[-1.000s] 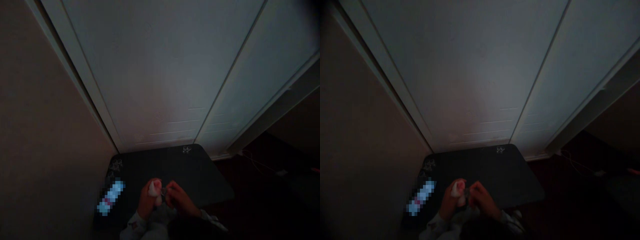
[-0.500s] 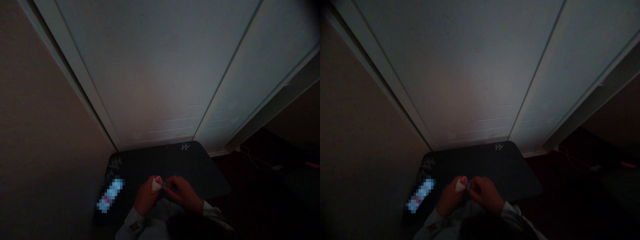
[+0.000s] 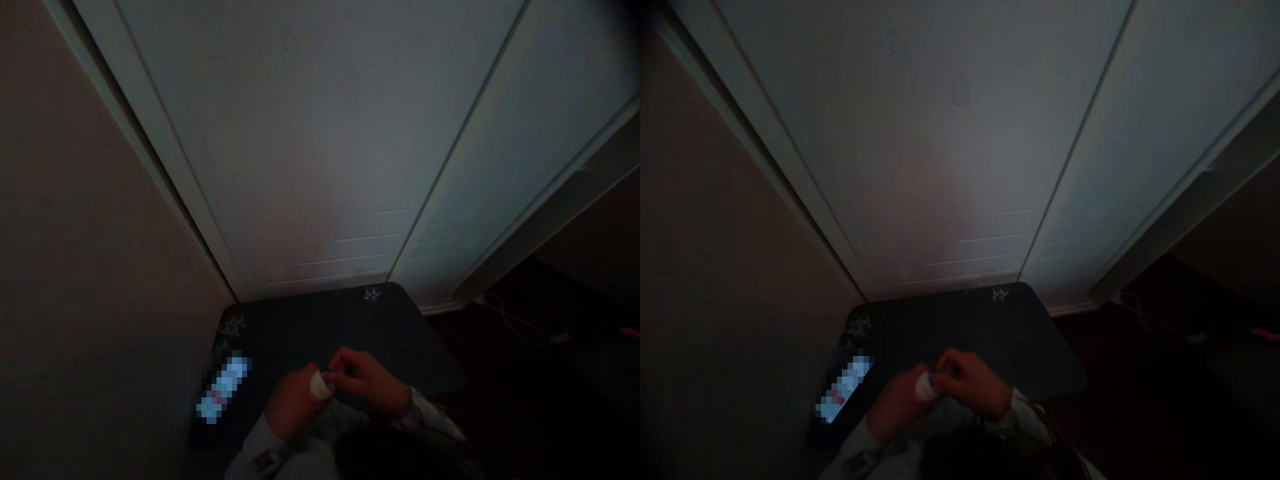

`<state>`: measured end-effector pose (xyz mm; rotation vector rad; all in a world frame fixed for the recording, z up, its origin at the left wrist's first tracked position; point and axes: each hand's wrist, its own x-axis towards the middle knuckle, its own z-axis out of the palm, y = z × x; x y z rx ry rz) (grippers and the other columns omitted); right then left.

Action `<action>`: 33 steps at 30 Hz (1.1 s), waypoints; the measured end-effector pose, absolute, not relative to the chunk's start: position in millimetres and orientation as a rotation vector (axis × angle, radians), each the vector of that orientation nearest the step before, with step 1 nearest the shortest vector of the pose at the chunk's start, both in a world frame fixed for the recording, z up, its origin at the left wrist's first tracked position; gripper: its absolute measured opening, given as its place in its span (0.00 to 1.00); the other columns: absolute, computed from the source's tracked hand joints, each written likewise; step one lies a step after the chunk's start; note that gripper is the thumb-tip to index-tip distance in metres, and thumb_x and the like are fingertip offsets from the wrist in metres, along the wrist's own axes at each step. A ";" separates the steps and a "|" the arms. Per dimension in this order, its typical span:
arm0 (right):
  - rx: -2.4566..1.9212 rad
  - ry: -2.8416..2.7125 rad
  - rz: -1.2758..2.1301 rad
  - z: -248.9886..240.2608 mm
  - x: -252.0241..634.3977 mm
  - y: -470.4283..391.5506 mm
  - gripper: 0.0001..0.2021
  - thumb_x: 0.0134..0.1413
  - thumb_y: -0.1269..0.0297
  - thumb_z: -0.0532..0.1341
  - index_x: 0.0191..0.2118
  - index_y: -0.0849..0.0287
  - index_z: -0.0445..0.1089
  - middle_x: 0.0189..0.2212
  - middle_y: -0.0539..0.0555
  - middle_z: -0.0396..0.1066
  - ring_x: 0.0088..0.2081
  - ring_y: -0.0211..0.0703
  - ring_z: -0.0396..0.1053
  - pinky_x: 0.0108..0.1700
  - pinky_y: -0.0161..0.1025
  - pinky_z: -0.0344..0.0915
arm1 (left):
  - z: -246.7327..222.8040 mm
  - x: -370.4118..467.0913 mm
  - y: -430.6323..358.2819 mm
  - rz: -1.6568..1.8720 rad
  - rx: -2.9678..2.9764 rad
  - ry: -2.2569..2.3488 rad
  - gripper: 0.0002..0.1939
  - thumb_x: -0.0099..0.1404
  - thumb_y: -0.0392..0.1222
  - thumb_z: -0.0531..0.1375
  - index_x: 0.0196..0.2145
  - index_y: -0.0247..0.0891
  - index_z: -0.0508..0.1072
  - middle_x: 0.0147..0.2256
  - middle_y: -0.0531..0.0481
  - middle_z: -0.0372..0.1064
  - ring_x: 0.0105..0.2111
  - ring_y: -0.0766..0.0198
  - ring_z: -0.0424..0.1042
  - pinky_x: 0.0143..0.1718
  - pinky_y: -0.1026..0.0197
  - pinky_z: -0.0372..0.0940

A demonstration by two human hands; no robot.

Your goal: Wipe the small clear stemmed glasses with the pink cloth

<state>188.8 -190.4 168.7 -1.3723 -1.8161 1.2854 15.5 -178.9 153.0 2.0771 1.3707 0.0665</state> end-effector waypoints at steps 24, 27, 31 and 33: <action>-1.389 -1.836 1.134 170.7 170.9 -194.1 0.11 0.56 0.58 0.51 0.38 0.60 0.62 0.22 0.47 0.63 0.24 0.34 0.60 0.26 0.32 0.54 | 147.5 13.1 -180.4 0.461 2.194 1.493 0.16 0.64 0.46 0.46 0.27 0.38 0.67 0.28 0.48 0.69 0.30 0.61 0.67 0.31 0.62 0.53; -1.366 -1.538 1.287 159.6 165.9 -193.0 0.13 0.54 0.54 0.52 0.32 0.59 0.61 0.22 0.46 0.61 0.24 0.33 0.58 0.25 0.32 0.53 | 148.1 14.4 -181.5 0.481 2.236 1.549 0.18 0.65 0.48 0.44 0.26 0.38 0.67 0.27 0.47 0.69 0.29 0.60 0.66 0.31 0.61 0.53; -1.212 -1.130 1.613 147.5 161.2 -190.1 0.18 0.47 0.47 0.55 0.28 0.59 0.57 0.16 0.41 0.53 0.18 0.29 0.49 0.20 0.30 0.47 | 143.5 15.9 -183.7 0.567 2.218 1.579 0.19 0.65 0.47 0.43 0.25 0.37 0.66 0.26 0.47 0.68 0.29 0.61 0.66 0.33 0.60 0.54; -1.118 -0.997 1.723 143.4 159.0 -189.7 0.19 0.44 0.46 0.58 0.28 0.58 0.56 0.13 0.39 0.49 0.16 0.28 0.45 0.19 0.30 0.44 | 140.1 16.7 -185.3 0.656 2.124 1.584 0.18 0.64 0.48 0.45 0.24 0.38 0.66 0.26 0.48 0.67 0.29 0.61 0.65 0.32 0.61 0.55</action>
